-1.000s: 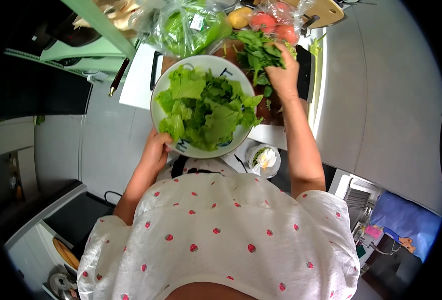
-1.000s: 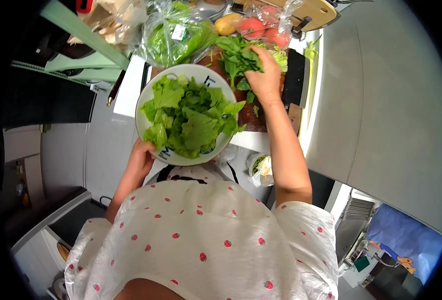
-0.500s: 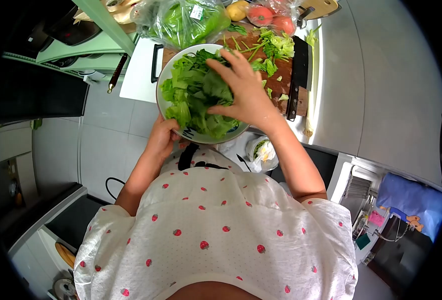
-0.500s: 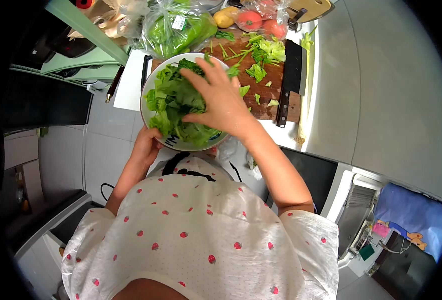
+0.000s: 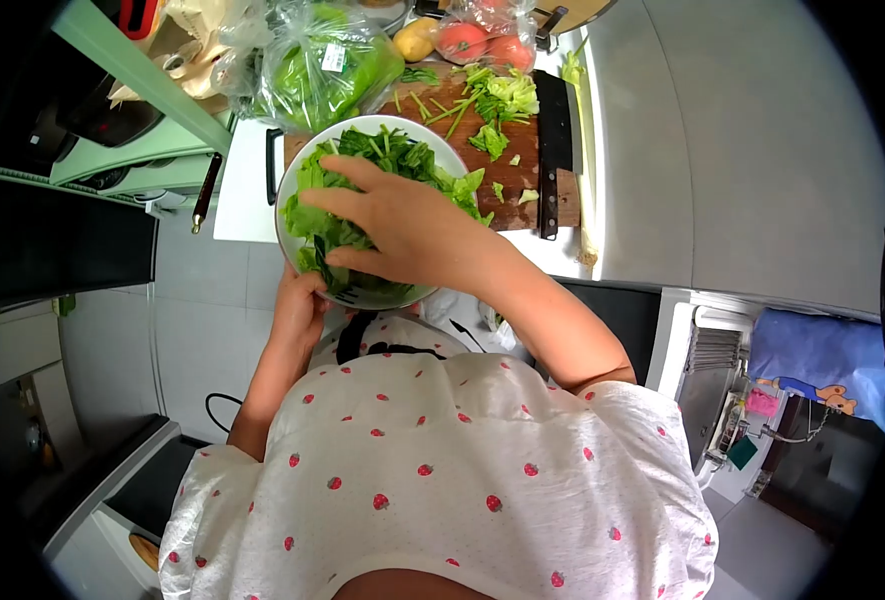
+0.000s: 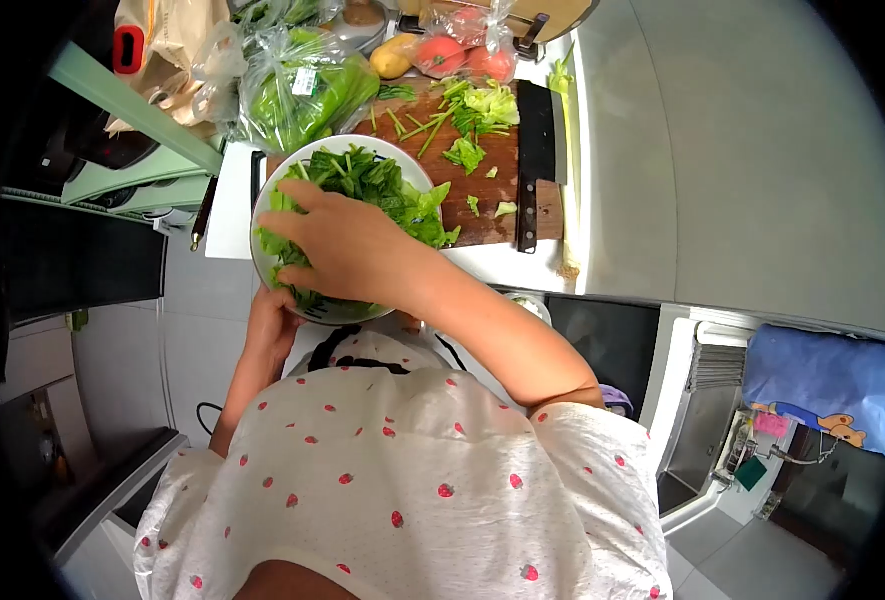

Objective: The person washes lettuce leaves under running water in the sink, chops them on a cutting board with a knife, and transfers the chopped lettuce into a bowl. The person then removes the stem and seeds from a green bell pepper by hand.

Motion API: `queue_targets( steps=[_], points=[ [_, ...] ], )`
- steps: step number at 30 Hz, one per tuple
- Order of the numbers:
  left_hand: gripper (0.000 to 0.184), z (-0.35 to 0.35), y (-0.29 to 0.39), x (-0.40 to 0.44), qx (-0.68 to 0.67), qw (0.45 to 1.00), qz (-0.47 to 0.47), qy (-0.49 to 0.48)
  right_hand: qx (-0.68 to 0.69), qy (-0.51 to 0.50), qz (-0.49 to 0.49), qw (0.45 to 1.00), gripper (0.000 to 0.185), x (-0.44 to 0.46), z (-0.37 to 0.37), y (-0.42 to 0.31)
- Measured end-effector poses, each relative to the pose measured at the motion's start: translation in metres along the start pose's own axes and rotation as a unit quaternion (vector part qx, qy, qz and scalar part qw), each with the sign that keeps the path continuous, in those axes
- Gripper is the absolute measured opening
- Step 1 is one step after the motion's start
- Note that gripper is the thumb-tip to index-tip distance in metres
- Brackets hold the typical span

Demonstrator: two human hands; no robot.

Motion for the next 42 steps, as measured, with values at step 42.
queue_targets(
  steps=[42],
  points=[
    [0.041,-0.01,-0.01,-0.006,-0.075,0.988,0.014,0.131,-0.226,0.107,0.147,0.957,0.077,-0.029,-0.025,0.22]
  ],
)
Point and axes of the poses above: each hand's wrist, its own x-axis towards the middle knuckle, its own z-axis out of the palm, y = z × x, the point moved 2 cm from there along x, towards the middle knuckle, and after that the axes turned 3 degrees about -z, right-handed, at the moved point
